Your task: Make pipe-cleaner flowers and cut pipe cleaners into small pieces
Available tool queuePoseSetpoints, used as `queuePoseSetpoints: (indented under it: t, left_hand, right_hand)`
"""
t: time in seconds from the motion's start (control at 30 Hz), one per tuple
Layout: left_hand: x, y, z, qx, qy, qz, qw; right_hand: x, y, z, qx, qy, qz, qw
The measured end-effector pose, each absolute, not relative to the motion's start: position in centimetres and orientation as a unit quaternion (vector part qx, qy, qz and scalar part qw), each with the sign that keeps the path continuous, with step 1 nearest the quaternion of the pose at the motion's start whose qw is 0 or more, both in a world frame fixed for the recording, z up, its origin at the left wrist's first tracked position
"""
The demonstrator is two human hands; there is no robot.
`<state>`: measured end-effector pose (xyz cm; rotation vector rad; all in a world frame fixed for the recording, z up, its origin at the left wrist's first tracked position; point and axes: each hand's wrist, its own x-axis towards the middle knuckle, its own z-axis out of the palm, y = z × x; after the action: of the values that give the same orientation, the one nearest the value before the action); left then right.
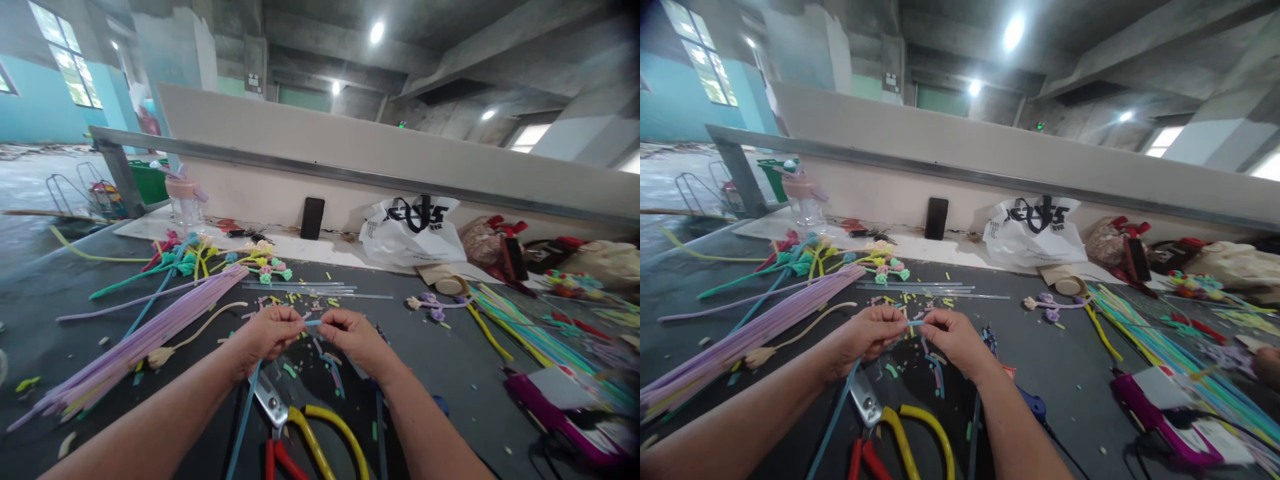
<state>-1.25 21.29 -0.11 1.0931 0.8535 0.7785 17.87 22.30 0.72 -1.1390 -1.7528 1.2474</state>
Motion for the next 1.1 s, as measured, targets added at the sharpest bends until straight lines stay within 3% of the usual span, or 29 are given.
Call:
queuePoseSetpoints:
  t: [0.23, 0.5, 0.83, 1.1]
  left_hand:
    - [-0.1, 20.4, -0.3, 0.471, 0.382, 0.349, 0.714]
    - [0.4, 20.1, -0.1, 0.453, 0.389, 0.393, 0.699]
    - [-0.2, 20.5, -0.7, 0.438, 0.345, 0.396, 0.729]
    - [-0.9, 20.4, -0.1, 0.417, 0.299, 0.325, 0.795]
  right_hand:
    - [15.6, 21.4, 0.0, -0.406, -0.469, 0.629, 0.469]
    - [14.1, 21.3, -1.1, -0.374, -0.369, 0.634, 0.568]
    - [14.7, 21.4, -0.7, -0.361, -0.405, 0.662, 0.517]
    - [15.4, 21.5, -0.5, -0.349, -0.469, 0.663, 0.468]
